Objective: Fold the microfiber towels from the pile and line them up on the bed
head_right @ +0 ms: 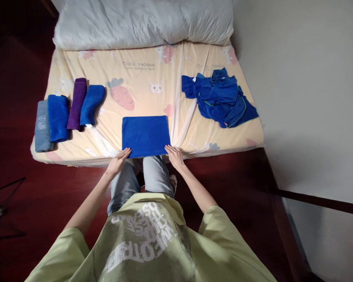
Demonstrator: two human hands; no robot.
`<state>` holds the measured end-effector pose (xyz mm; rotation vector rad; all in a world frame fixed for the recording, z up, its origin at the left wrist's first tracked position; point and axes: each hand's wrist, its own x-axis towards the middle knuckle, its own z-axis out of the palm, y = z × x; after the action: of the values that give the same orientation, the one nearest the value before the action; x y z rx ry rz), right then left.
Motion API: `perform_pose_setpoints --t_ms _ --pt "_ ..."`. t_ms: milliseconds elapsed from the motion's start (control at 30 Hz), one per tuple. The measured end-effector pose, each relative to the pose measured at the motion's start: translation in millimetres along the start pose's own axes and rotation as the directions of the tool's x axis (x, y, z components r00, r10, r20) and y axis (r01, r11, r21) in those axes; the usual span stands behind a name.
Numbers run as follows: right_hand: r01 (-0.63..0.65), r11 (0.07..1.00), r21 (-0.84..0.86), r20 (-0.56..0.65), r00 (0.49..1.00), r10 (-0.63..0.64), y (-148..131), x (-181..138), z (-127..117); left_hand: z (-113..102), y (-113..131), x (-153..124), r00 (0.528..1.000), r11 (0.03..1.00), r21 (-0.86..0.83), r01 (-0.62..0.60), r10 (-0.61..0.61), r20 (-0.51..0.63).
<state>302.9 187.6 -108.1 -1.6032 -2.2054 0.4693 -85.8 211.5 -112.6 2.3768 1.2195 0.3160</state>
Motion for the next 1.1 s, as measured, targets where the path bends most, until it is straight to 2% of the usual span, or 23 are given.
perform_pose_setpoints --t_ms 200,367,633,867,1100 --pt "-0.033 0.975 0.222 -0.096 0.994 0.056 18 11 2 1 -18 9 0.991 0.980 -0.197 -0.002 -0.024 -0.130" --pt "-0.061 0.946 0.318 -0.152 0.982 0.115 31 12 5 -3 -19 9 0.956 0.977 -0.211 0.041 -0.100 -0.276" --pt "-0.167 0.876 0.453 -0.151 0.954 0.260 38 18 12 -10 -17 17 0.914 0.949 -0.248 0.193 -0.265 -0.306" --pt "-0.228 0.864 0.450 -0.192 0.919 0.343 37 31 11 -10 -18 31 0.816 0.887 -0.306 0.347 -0.446 -0.367" --pt "-0.269 0.840 0.471 -0.214 0.889 0.404 33 40 8 -6 -25 43 0.718 0.798 -0.455 0.394 -0.577 -0.389"
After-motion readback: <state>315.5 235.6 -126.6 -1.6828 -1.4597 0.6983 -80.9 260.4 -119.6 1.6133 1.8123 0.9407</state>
